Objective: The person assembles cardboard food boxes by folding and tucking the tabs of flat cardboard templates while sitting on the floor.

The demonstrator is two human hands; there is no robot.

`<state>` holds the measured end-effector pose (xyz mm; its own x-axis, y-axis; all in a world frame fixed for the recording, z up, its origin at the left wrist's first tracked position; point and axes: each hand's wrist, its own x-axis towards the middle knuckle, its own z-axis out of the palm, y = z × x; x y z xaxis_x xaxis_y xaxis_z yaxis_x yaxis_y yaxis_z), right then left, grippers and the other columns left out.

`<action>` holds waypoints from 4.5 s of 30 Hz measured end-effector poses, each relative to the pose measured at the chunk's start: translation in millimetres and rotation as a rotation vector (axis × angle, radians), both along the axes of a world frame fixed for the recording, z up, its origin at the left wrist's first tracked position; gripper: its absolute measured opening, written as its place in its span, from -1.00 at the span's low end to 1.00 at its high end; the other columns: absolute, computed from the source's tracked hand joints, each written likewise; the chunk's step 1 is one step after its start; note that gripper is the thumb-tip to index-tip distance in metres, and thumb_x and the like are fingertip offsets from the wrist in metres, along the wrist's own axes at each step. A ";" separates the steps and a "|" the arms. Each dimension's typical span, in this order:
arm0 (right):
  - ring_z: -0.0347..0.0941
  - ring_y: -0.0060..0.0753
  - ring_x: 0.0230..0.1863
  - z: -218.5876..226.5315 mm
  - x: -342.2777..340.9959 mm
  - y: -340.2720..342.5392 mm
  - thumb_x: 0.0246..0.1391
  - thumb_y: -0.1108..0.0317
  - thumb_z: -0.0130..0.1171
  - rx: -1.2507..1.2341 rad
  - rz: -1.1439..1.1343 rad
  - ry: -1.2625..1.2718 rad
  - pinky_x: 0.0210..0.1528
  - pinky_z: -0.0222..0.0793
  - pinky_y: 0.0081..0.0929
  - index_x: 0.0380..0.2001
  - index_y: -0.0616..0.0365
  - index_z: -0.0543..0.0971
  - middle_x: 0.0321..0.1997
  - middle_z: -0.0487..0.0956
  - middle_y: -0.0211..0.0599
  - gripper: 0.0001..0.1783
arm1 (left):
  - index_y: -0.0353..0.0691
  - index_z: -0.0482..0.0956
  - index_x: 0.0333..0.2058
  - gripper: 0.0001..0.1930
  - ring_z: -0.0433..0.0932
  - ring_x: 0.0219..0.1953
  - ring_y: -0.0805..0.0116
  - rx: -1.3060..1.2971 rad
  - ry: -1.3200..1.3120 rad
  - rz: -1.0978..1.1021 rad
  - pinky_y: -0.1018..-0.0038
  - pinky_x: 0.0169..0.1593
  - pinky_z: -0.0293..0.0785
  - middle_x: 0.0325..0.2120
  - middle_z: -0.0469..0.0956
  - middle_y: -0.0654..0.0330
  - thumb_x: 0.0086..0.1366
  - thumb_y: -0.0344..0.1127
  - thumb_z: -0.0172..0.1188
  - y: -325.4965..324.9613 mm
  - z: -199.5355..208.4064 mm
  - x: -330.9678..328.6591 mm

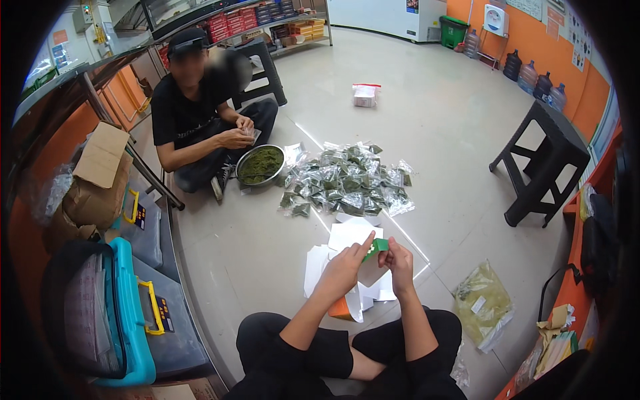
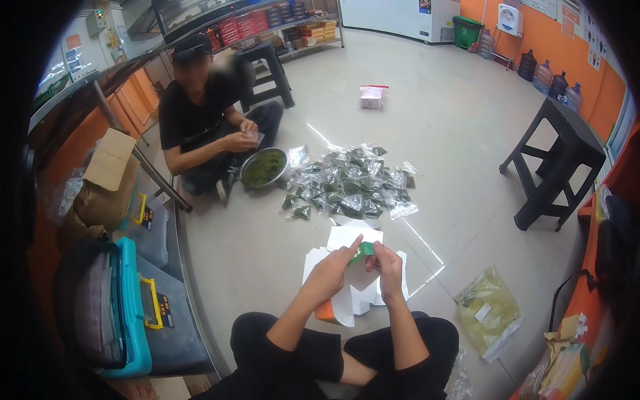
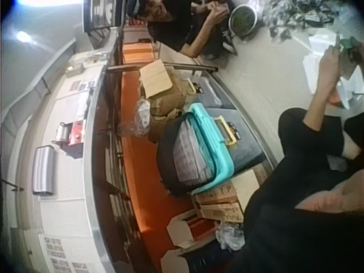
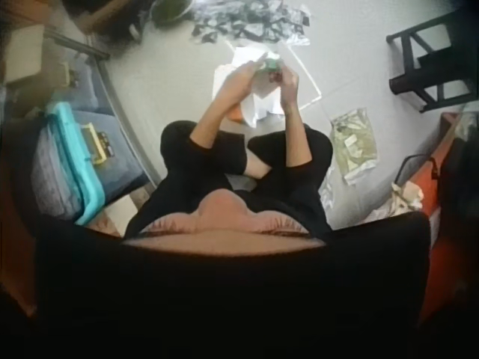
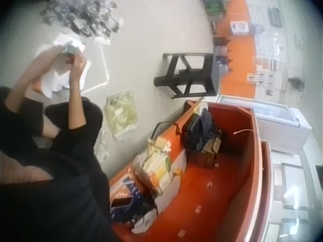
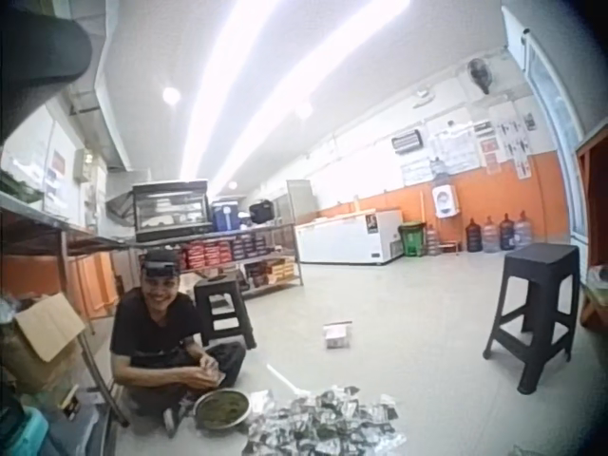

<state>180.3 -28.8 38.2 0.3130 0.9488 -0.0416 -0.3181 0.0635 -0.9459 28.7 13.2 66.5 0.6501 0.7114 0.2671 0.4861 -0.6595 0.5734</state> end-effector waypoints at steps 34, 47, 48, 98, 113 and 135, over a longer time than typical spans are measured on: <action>0.24 -0.76 -0.57 -4.8 3.4 4.4 -0.01 0.35 0.21 -0.050 -0.053 -0.153 -0.49 0.13 -0.76 -0.45 0.23 0.57 -0.57 0.42 -0.56 -0.85 | -0.24 0.61 -0.38 -0.89 0.55 -0.49 0.52 -0.259 -0.555 0.304 0.62 -0.50 0.45 -0.45 0.57 0.22 0.10 -0.37 0.26 3.4 2.8 5.6; 0.44 -0.57 -0.53 -4.8 -14.1 0.5 -0.11 0.50 0.24 0.088 -0.343 -0.647 -0.46 0.33 -0.64 -0.56 0.30 0.49 -0.61 0.50 -0.33 -0.87 | -0.26 0.60 -0.33 -0.84 0.55 -0.42 0.47 -0.351 -0.517 0.256 0.60 -0.44 0.44 -0.39 0.59 0.21 0.13 -0.33 0.23 -0.1 -4.7 9.4; 0.49 -0.53 -0.49 -3.7 -14.6 -0.3 -0.09 0.50 0.23 0.092 -0.339 -0.646 -0.44 0.37 -0.62 -0.55 0.31 0.50 -0.58 0.53 -0.28 -0.89 | -0.26 0.60 -0.33 -0.84 0.55 -0.41 0.48 -0.343 -0.521 0.250 0.60 -0.43 0.44 -0.38 0.58 0.21 0.13 -0.33 0.23 -0.1 -3.8 9.7; 0.48 -0.46 -0.50 -6.7 -29.1 -47.7 0.00 0.35 0.17 0.256 -0.024 -0.796 -0.48 0.33 -0.55 -0.29 0.26 0.50 -0.48 0.50 -0.20 -0.77 | -0.28 0.60 -0.47 -0.90 0.52 -0.51 0.50 -0.239 -0.551 0.235 0.61 -0.49 0.37 -0.52 0.56 0.24 0.02 -0.40 0.30 -36.9 -31.0 -36.8; 0.52 -0.59 -0.54 -20.6 -40.1 -61.8 0.01 0.30 0.23 0.126 -0.026 -0.565 -0.50 0.36 -0.67 -0.38 0.27 0.53 -0.53 0.57 -0.33 -0.77 | -0.23 0.63 -0.45 -0.90 0.52 -0.46 0.44 -0.270 -0.505 0.161 0.52 -0.44 0.37 -0.52 0.55 0.23 0.04 -0.35 0.28 -46.9 -26.6 -45.3; 0.48 -0.59 -0.55 -46.8 -33.0 -55.5 0.00 0.29 0.25 0.063 0.061 -0.402 -0.51 0.36 -0.66 -0.41 0.27 0.56 -0.51 0.54 -0.37 -0.77 | -0.26 0.63 -0.44 -0.86 0.55 -0.45 0.39 -0.315 -0.411 0.101 0.50 -0.43 0.39 -0.52 0.55 0.18 0.07 -0.31 0.26 -46.8 -34.2 -44.1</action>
<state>147.2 -84.3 -8.6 0.2359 0.9628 0.1314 0.0710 0.1178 -0.9905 -15.4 -33.6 32.3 0.4612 0.8518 0.2485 0.2317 -0.3859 0.8930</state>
